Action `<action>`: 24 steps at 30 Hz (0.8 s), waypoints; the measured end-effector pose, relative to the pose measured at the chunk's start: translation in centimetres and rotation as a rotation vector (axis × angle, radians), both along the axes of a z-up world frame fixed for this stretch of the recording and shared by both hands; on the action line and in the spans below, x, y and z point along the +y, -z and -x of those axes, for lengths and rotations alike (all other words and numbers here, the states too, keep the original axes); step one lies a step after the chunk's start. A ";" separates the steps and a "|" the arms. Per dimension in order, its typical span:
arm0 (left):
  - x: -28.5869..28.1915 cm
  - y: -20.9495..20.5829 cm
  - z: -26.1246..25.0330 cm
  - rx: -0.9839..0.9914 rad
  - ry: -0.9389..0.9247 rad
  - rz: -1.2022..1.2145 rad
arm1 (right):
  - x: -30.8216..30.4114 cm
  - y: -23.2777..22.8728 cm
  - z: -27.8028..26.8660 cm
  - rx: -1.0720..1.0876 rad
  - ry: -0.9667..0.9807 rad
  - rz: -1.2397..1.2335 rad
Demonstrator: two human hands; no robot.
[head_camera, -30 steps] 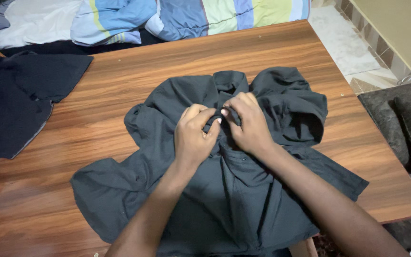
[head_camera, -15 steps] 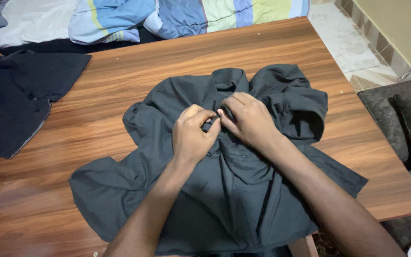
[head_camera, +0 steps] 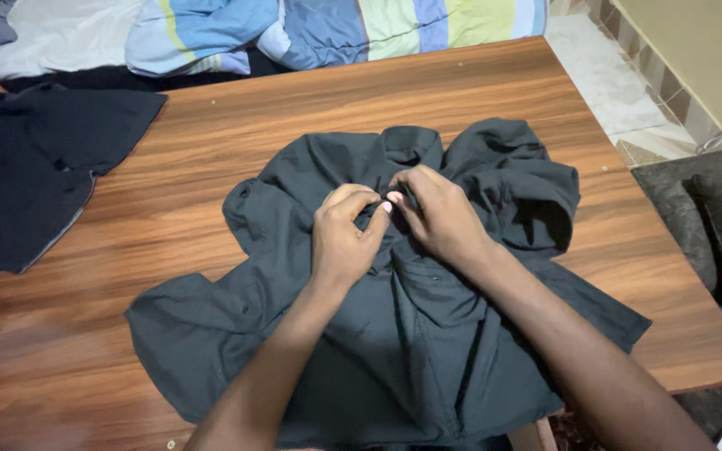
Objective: The person buttons a dark collared shirt by hand, working down the front placket from the collar to the hem while it lies on a wooden table.
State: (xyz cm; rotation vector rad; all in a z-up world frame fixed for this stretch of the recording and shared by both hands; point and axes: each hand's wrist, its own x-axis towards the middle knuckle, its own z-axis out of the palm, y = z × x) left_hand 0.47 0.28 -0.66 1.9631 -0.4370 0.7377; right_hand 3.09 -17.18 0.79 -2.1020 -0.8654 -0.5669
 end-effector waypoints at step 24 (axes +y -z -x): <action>-0.6 0.0 0.3 0.016 -0.027 -0.055 | -0.3 1.1 -1.0 -0.134 -0.038 0.192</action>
